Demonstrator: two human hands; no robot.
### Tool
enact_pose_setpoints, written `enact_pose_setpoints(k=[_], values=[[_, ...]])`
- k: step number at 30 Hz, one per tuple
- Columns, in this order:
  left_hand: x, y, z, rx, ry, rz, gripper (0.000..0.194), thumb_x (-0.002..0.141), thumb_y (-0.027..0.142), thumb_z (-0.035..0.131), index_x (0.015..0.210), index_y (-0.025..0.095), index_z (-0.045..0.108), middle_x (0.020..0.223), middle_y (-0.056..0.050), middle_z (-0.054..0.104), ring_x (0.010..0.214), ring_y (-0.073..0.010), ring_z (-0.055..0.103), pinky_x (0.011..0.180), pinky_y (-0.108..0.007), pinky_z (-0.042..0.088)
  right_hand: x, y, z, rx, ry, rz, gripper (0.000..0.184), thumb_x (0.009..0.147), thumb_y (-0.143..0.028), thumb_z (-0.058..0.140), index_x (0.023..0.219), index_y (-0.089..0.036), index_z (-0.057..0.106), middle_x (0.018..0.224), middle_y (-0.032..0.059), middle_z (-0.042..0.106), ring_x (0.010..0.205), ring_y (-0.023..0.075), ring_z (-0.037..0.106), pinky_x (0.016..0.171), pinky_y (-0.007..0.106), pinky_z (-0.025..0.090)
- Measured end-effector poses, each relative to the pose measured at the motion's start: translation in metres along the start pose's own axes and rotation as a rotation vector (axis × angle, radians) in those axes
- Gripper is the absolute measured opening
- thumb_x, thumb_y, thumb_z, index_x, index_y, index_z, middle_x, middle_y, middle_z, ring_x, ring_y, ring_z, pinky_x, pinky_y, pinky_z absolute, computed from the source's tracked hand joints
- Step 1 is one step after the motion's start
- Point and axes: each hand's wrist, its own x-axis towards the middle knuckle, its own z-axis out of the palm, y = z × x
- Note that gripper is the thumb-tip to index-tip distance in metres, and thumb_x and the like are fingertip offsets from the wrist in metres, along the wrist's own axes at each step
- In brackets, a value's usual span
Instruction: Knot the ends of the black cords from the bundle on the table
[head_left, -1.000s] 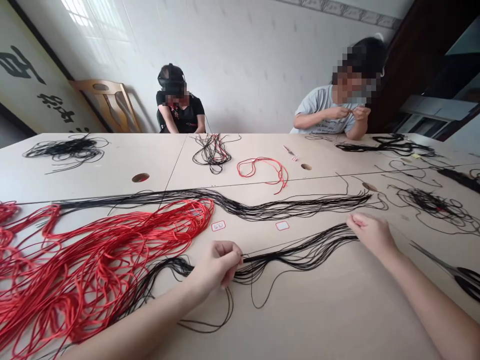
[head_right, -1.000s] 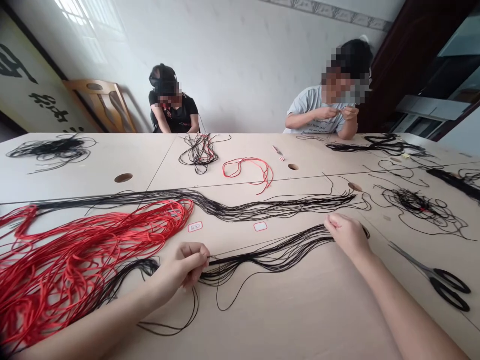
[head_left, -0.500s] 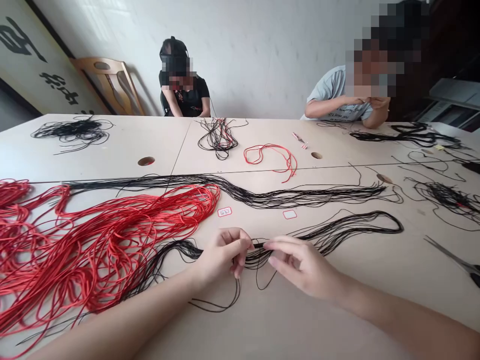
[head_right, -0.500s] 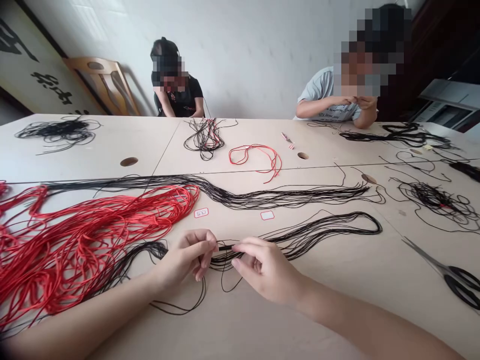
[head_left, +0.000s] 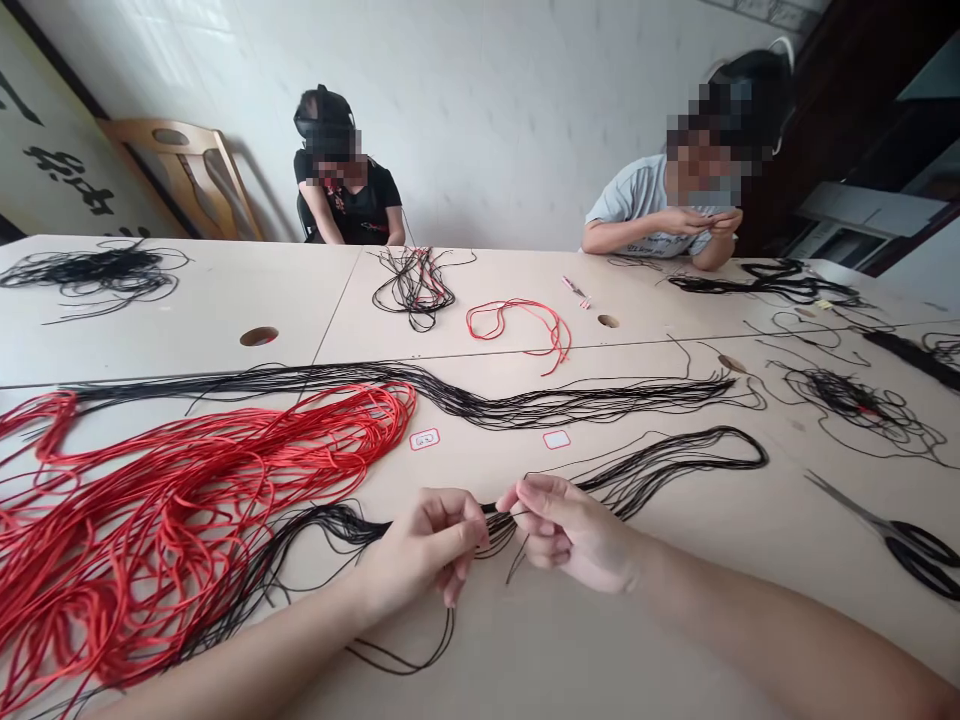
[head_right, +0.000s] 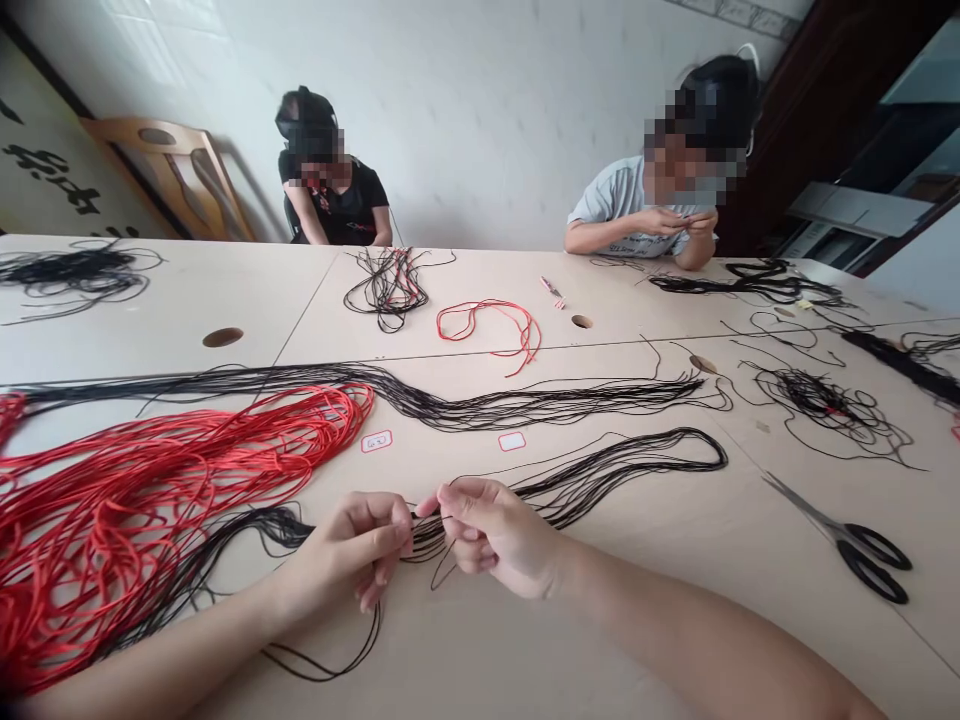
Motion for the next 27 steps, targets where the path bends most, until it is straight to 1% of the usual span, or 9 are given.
enact_pose_setpoints(k=[5,7,9,10,12,15,18,23,27], values=[[-0.001,-0.001,0.000,0.000,0.010,0.011,0.019,0.078,0.029,0.055,0.067,0.014,0.053,0.044,0.003,0.054,0.031,-0.0058,0.046,0.035,-0.015,0.031,-0.006,-0.012,-0.017,-0.345,-0.108,-0.070,0.029,0.082,-0.042,0.060,0.085,-0.015,0.070,0.055,-0.0058,0.033,0.049,0.0057,0.026,0.048,0.024,0.019],[-0.002,-0.001,0.001,0.011,0.000,0.000,0.017,0.077,0.027,0.054,0.066,0.014,0.052,0.044,0.003,0.054,0.031,-0.0062,0.046,0.034,-0.015,0.031,-0.008,-0.016,-0.020,-0.455,-0.157,-0.100,0.029,0.082,-0.042,0.060,0.083,-0.015,0.070,0.061,-0.0036,0.037,0.054,0.0075,0.032,0.051,0.025,0.024],[-0.002,0.001,0.002,0.042,-0.010,-0.023,0.016,0.075,0.026,0.054,0.064,0.014,0.051,0.043,0.003,0.053,0.031,-0.0064,0.046,0.034,-0.015,0.030,-0.009,-0.017,-0.020,-0.543,-0.173,-0.161,0.031,0.084,-0.043,0.057,0.076,-0.015,0.068,0.065,-0.0018,0.040,0.059,0.0089,0.036,0.056,0.025,0.027],[-0.002,0.001,0.003,0.062,-0.006,-0.036,0.015,0.074,0.025,0.053,0.064,0.015,0.051,0.043,0.003,0.053,0.031,-0.0063,0.045,0.034,-0.015,0.030,-0.009,-0.017,-0.019,-0.585,-0.167,-0.187,0.034,0.085,-0.043,0.054,0.070,-0.014,0.065,0.066,-0.0013,0.040,0.061,0.0095,0.037,0.058,0.026,0.028],[-0.002,0.002,0.005,0.100,0.002,-0.064,0.011,0.071,0.023,0.051,0.064,0.015,0.051,0.042,0.003,0.052,0.031,-0.0062,0.045,0.034,-0.014,0.030,-0.009,-0.015,-0.016,-0.659,-0.137,-0.227,0.041,0.088,-0.044,0.050,0.058,-0.015,0.050,0.065,-0.0018,0.038,0.062,0.0098,0.035,0.059,0.026,0.027],[-0.001,0.002,0.006,0.150,0.027,-0.094,0.008,0.068,0.022,0.049,0.064,0.016,0.050,0.041,0.004,0.050,0.030,-0.0064,0.043,0.032,-0.015,0.028,-0.011,-0.013,-0.010,-0.779,-0.111,-0.288,0.047,0.089,-0.040,0.047,0.053,-0.017,0.030,0.062,-0.0033,0.030,0.060,0.0099,0.030,0.058,0.026,0.026],[-0.001,0.001,0.005,0.192,0.056,-0.093,0.009,0.066,0.024,0.048,0.061,0.016,0.049,0.041,0.005,0.046,0.029,-0.0055,0.037,0.031,-0.016,0.028,-0.014,-0.012,-0.006,-0.895,-0.100,-0.349,0.044,0.090,-0.034,0.045,0.053,-0.017,0.029,0.062,-0.0033,0.030,0.059,0.0096,0.031,0.058,0.026,0.027],[0.001,0.004,0.003,0.217,0.079,-0.063,0.012,0.066,0.026,0.048,0.059,0.016,0.048,0.040,0.006,0.041,0.032,-0.0035,0.028,0.032,-0.016,0.021,-0.015,-0.009,-0.005,-0.940,-0.077,-0.371,0.042,0.091,-0.033,0.044,0.054,-0.017,0.031,0.063,-0.0035,0.030,0.058,0.0090,0.031,0.057,0.025,0.027],[-0.002,0.009,0.004,0.161,0.060,-0.026,0.011,0.063,0.025,0.049,0.058,0.015,0.048,0.044,0.006,0.039,0.037,-0.0031,0.026,0.037,-0.017,0.017,-0.012,-0.005,-0.010,-0.771,-0.043,-0.340,0.041,0.089,-0.040,0.048,0.056,-0.016,0.042,0.065,-0.0028,0.036,0.059,0.0082,0.034,0.057,0.024,0.028]])
